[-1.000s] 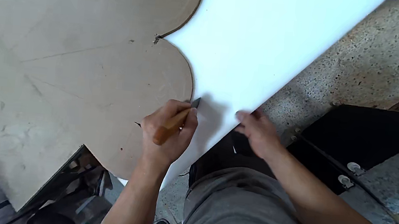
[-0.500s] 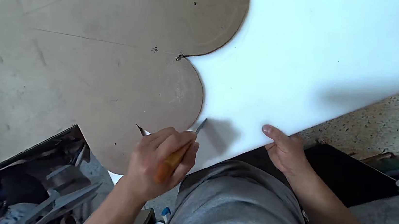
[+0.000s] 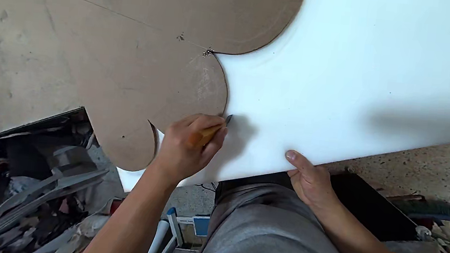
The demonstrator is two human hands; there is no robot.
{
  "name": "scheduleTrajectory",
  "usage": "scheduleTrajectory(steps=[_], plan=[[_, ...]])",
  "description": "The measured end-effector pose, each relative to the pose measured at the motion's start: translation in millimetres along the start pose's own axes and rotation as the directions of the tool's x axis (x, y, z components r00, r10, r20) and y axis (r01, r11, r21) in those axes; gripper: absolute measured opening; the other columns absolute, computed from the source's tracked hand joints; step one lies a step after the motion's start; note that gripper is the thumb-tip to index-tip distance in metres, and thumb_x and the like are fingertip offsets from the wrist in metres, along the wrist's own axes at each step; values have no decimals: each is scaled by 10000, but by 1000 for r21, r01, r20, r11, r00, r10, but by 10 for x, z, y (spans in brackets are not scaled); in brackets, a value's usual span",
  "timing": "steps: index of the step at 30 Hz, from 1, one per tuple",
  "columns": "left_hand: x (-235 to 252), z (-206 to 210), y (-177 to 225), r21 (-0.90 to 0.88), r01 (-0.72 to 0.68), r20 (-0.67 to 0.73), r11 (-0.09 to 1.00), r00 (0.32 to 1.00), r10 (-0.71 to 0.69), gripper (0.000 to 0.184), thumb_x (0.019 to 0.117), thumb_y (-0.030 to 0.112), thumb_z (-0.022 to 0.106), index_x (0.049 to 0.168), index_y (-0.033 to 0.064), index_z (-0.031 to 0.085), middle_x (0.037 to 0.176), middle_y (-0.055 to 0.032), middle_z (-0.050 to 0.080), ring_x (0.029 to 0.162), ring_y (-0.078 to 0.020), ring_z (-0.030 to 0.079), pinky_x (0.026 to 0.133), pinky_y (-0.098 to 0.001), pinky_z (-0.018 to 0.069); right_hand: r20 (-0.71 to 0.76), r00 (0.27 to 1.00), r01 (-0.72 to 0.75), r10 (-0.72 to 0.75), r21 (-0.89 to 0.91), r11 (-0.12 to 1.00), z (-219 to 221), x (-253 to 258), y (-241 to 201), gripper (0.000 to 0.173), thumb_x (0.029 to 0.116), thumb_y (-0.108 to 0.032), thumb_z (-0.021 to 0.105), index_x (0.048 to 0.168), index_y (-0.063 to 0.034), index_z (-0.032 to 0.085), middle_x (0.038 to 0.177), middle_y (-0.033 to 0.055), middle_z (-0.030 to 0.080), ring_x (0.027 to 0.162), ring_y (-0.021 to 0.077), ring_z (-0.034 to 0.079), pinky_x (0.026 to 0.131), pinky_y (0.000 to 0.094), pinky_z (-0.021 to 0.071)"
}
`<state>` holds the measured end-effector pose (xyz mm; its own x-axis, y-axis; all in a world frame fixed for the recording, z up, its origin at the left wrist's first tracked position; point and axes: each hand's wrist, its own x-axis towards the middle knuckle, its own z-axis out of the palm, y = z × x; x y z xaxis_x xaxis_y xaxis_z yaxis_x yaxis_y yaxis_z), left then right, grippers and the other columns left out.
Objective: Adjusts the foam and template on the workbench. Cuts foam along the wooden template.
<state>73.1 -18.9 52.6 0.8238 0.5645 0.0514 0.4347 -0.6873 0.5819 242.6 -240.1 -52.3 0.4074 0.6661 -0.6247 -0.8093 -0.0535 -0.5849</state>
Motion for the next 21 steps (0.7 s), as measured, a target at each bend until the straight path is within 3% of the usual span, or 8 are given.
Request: scheduleTrajectory(steps=[3,6,9,13,17,19,21], plan=[[29,-225,222,5,-29,-35,1000,999,29,204,992,219,643,1107,72,725,897,-2,695,759,-57,645,656,-245,559,4,1000,-19,19,-4,1000,-8,-12,-40,352,880,-174,805,1198,-109,668,1077,117,724,925,224,735,805,429,636],[93,0,70,1,2,-106,1000,994,-2,190,990,209,649,1049,45,725,898,-40,737,752,-65,683,661,-260,594,14,999,-30,30,-7,1000,-17,6,-22,365,881,-178,805,1211,-113,661,1089,119,721,940,230,733,820,441,635],[242,174,84,8,142,-105,990,984,-140,180,994,206,648,1057,62,734,852,-8,733,691,-20,667,610,-217,573,19,999,-30,30,1,1000,-28,-2,-6,376,870,-187,817,1207,-117,663,1086,121,719,939,236,733,824,454,633],[255,15,395,-81,219,-246,972,941,-232,179,1006,217,648,1060,59,714,832,20,723,661,-36,676,577,-240,598,18,999,-31,31,-1,1000,-72,-9,0,384,873,-207,820,1210,-105,666,1082,130,719,945,237,730,847,461,627],[427,287,257,-118,379,-263,918,879,-397,159,1021,246,623,1016,109,703,719,41,690,528,-34,623,460,-241,541,-5,998,-58,58,-4,998,-78,22,0,407,848,-191,838,1203,-98,662,1072,141,716,926,251,731,824,464,632],[489,209,348,-140,361,-268,922,883,-386,135,1019,230,630,1015,119,705,726,54,690,532,-33,623,456,-234,539,5,997,-73,73,8,997,-89,14,-12,417,837,-187,848,1196,-89,660,1064,147,716,924,252,730,828,468,630],[451,29,478,-189,237,-313,953,906,-287,117,1006,169,654,1046,72,705,814,39,713,621,-51,661,538,-247,586,24,997,-79,79,17,997,-109,18,-26,406,834,-177,854,1178,-74,663,1048,150,721,916,249,733,822,464,632]])
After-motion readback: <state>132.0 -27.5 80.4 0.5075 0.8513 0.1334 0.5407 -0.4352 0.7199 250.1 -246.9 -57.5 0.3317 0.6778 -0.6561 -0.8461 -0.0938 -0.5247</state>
